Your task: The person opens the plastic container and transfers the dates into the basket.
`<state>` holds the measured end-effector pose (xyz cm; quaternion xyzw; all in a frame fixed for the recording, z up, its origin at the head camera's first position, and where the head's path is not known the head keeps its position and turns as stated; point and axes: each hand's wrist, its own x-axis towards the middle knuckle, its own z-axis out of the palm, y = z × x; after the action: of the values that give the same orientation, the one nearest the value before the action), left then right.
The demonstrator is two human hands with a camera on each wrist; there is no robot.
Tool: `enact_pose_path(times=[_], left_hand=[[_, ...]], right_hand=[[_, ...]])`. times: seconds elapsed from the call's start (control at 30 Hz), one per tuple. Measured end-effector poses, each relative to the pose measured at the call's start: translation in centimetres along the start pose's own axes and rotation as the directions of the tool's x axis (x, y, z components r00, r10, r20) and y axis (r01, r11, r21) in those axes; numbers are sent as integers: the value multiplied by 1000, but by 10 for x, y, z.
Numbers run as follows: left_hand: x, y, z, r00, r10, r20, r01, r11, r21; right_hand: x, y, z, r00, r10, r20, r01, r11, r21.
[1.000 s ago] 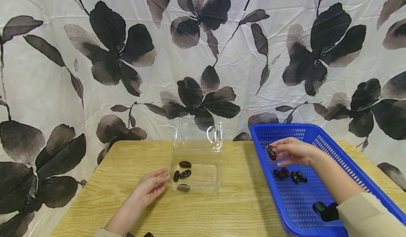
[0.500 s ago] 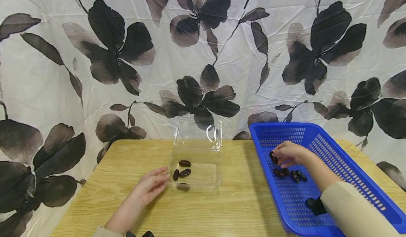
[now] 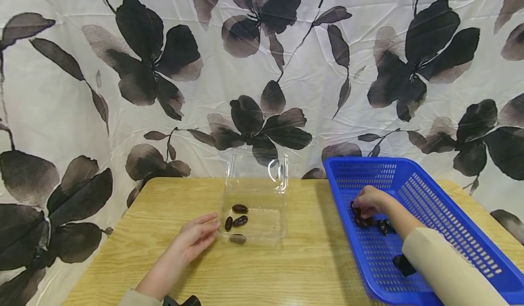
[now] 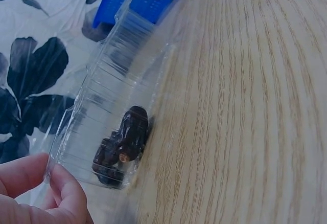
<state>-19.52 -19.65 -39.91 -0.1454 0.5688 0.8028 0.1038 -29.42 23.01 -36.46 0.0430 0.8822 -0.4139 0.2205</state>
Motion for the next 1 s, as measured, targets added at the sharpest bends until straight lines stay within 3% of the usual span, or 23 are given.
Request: enact_pose_path(times=[0.3,0.5,0.7,1.0], left_hand=[[0,-1,3,1000,-1,4,1,1000,17],[0,0,4,1000,-1,1,1,1000,18],[0,0,3,1000,-3,-6,3,1000,17],[0,1,2,1000,-1,-26,2,1000,20]], right_hand=[[-13,-5,-10,998,-66,6,65,994,90],[-20,-18,-20,986,-157,53,142,964,224],[-28,-43,-27,970,-230,76,194,924,329],[-38,-92,-11,935,-325,140,274,915,296]])
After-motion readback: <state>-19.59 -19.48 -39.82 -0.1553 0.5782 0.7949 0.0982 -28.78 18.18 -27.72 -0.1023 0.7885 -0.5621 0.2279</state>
